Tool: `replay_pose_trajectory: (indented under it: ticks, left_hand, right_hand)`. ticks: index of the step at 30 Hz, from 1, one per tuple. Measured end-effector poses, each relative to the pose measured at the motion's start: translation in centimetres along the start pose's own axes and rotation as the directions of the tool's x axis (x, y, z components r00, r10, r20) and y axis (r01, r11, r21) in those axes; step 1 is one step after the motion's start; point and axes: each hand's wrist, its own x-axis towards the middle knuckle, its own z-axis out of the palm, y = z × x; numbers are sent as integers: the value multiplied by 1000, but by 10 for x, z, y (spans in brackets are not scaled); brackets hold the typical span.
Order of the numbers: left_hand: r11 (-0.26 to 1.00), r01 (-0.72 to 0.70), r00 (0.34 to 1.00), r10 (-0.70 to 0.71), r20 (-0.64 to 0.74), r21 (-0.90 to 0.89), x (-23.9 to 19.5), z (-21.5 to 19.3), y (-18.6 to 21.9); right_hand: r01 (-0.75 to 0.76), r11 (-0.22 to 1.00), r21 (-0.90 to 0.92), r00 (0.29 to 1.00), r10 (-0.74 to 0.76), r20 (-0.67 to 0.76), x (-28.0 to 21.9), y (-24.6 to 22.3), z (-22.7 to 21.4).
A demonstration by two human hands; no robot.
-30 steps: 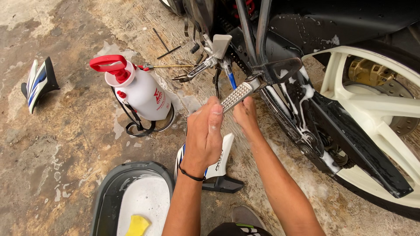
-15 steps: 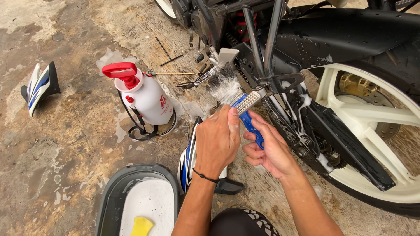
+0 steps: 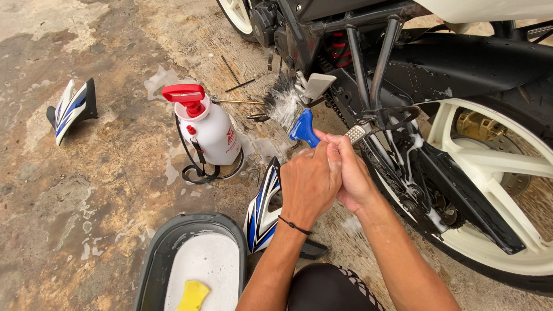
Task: The person scrubs a motorcycle's rear chain and swingarm area using a blue brush and a yellow sponge with soapy water from a bucket. They also clean detached white plastic fairing parts. The person then assembles a pressure sprayer, connects the nozzle, and tests the spray function.
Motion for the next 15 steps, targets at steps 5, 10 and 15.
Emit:
replay_pose_trajectory:
  ticks: [5,10,15]
  left_hand:
    - [999,-43,998,43,-46,-1,0,0,-2]
    - [996,-87,995,87,-41,-18,2,-2,6]
    - [987,-153,988,151,-40,-56,10,-2,27]
  right_hand:
    - [99,994,47,990,-103,92,-1,4,1]
    - [86,993,84,996,-89,32,-12,-4,5]
    - [99,984,151,995,-100,1,-23,-24,2]
